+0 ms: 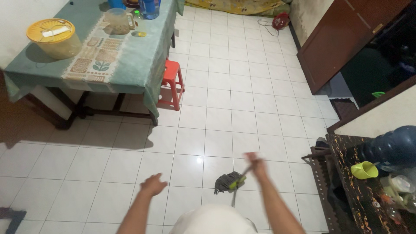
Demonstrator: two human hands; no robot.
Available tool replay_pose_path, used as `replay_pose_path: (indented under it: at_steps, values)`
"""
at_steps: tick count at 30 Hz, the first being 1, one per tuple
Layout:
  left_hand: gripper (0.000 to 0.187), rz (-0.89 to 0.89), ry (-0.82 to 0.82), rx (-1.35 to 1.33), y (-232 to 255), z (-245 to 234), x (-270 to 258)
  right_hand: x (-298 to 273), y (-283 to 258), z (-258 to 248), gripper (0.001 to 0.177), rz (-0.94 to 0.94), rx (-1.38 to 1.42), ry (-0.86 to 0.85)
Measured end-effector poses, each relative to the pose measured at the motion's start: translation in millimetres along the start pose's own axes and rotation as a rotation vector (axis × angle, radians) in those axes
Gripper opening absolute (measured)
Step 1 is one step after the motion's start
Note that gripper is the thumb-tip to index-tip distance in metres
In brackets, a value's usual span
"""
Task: The person mops the tiled floor using a mop, moving it back and forth around a table and a stool.
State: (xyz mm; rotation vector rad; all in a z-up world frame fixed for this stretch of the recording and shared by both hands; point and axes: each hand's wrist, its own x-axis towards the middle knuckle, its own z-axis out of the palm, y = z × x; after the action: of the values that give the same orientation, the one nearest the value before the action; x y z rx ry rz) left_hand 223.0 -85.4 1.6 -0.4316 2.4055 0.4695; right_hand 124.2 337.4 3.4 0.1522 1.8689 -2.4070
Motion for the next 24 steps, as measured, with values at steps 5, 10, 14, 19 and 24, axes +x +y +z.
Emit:
replay_pose_path:
  at_steps: [5, 10, 14, 19, 24]
  values:
    - [0.061, 0.230, 0.027, -0.095, 83, 5, -15, -50, -16, 136, 0.012, 0.137, -0.341, -0.195]
    - [0.059, 0.303, 0.059, -0.113, 126, -4, -35, -70, -59, 126, 0.011, 0.177, -0.394, -0.401]
    - [0.059, 0.277, 0.022, -0.103, 140, 11, -37, -51, -50, 60, 0.008, -0.014, -0.373, -0.363]
    - [0.060, 0.206, -0.058, 0.081, 149, 26, -39, -56, -57, -55, 0.013, -0.129, -0.401, -0.216]
    - [0.059, 0.173, -0.108, 0.194, 166, 25, -43, -65, -88, -133, 0.013, -0.126, -0.530, -0.029]
